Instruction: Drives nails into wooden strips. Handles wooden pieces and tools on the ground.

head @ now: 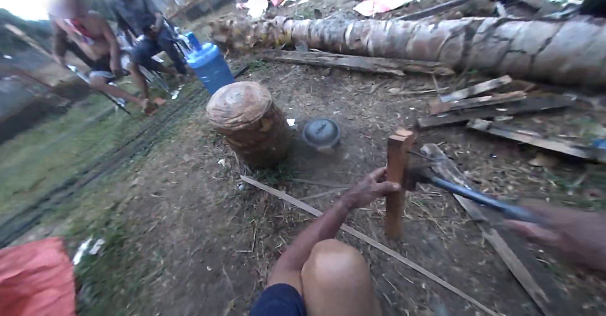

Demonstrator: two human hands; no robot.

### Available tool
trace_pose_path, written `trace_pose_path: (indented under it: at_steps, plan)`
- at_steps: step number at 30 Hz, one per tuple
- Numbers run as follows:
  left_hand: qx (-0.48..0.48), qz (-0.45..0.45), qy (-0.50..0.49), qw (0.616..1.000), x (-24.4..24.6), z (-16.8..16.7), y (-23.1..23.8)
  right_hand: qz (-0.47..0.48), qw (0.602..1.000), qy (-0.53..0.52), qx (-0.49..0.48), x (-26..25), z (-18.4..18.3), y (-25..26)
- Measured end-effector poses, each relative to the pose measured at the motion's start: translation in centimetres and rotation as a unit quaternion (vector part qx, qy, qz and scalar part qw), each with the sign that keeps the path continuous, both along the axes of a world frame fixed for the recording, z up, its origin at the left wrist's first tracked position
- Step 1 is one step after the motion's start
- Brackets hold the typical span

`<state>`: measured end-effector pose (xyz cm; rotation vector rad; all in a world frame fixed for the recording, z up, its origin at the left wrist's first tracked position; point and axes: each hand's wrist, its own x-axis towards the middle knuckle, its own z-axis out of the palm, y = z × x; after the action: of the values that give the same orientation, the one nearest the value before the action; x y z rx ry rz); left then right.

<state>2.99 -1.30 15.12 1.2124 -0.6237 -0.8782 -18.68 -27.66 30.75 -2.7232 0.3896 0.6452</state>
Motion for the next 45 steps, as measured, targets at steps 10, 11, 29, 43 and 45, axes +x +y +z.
trace_pose_path:
  at_steps: [10, 11, 29, 43, 45]
  plan:
    - [0.055, 0.022, 0.003, 0.998, -0.8, 1.8, 0.6, 0.011, 0.998, -0.069, -0.006, -1.8, -0.4, -1.2]
    - [0.073, 0.016, -0.008, 0.997, -0.7, 1.3, 0.6, 0.004, 0.996, -0.085, -0.007, -1.9, -0.8, -0.9]
    - [0.154, 0.198, 0.062, 0.966, 2.0, -4.8, -0.9, -0.154, 0.983, -0.092, 0.037, -11.4, -12.9, 2.4]
    - [0.267, 0.069, 0.075, 0.958, -3.9, -8.5, -0.5, -0.261, 0.960, 0.050, 0.093, -15.5, -16.1, 4.9]
    - [0.282, -0.020, 0.080, 0.956, -5.4, -8.0, -0.4, -0.257, 0.958, 0.064, 0.109, -15.2, -16.3, 5.4]
